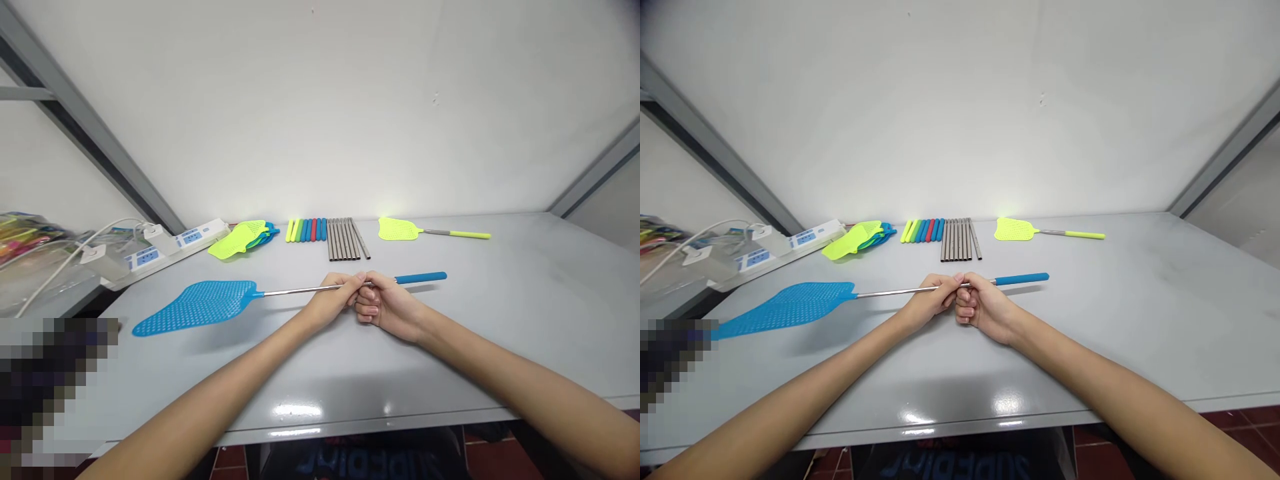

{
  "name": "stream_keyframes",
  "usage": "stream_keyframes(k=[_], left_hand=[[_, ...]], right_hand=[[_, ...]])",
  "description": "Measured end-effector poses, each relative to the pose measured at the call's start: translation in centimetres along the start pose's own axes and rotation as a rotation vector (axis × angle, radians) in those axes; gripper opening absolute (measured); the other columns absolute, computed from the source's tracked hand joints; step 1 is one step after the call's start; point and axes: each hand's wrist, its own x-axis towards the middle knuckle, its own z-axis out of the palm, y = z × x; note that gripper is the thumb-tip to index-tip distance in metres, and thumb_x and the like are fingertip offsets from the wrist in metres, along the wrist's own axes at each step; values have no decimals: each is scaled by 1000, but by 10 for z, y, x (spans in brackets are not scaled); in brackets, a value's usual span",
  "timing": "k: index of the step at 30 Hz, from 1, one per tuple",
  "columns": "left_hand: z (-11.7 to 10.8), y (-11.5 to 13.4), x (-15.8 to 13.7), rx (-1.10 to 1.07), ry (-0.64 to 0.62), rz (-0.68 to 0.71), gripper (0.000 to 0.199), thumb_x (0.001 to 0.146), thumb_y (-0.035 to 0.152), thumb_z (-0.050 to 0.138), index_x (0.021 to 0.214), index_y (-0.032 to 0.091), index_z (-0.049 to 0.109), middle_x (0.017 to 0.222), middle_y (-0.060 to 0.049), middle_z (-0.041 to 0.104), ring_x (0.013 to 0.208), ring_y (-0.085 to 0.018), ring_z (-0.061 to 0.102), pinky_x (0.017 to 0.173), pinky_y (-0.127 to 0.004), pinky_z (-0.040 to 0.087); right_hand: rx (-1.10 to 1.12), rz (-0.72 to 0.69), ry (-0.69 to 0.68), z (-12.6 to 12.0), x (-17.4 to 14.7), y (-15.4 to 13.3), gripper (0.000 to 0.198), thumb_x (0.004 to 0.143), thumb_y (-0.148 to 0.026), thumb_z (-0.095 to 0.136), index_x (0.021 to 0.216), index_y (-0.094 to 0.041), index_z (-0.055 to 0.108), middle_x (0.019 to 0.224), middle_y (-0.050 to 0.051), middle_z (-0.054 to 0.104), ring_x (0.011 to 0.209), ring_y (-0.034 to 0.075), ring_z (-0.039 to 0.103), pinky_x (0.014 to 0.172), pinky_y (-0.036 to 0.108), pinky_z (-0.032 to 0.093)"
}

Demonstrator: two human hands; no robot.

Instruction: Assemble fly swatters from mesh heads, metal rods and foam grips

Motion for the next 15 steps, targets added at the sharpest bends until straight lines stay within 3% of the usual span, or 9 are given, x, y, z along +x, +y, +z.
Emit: stream_keyframes(k=[15], left_hand=[[-7,-5,8,-97,-71,-47,41,73,47,44,51,12,52,37,6,30,34,-4,23,36,-21,14]], right_hand=[[-72,-12,12,0,2,0,33,75,-37,41,50,-15,43,43,-6,26,40,7,25,44,21,25]])
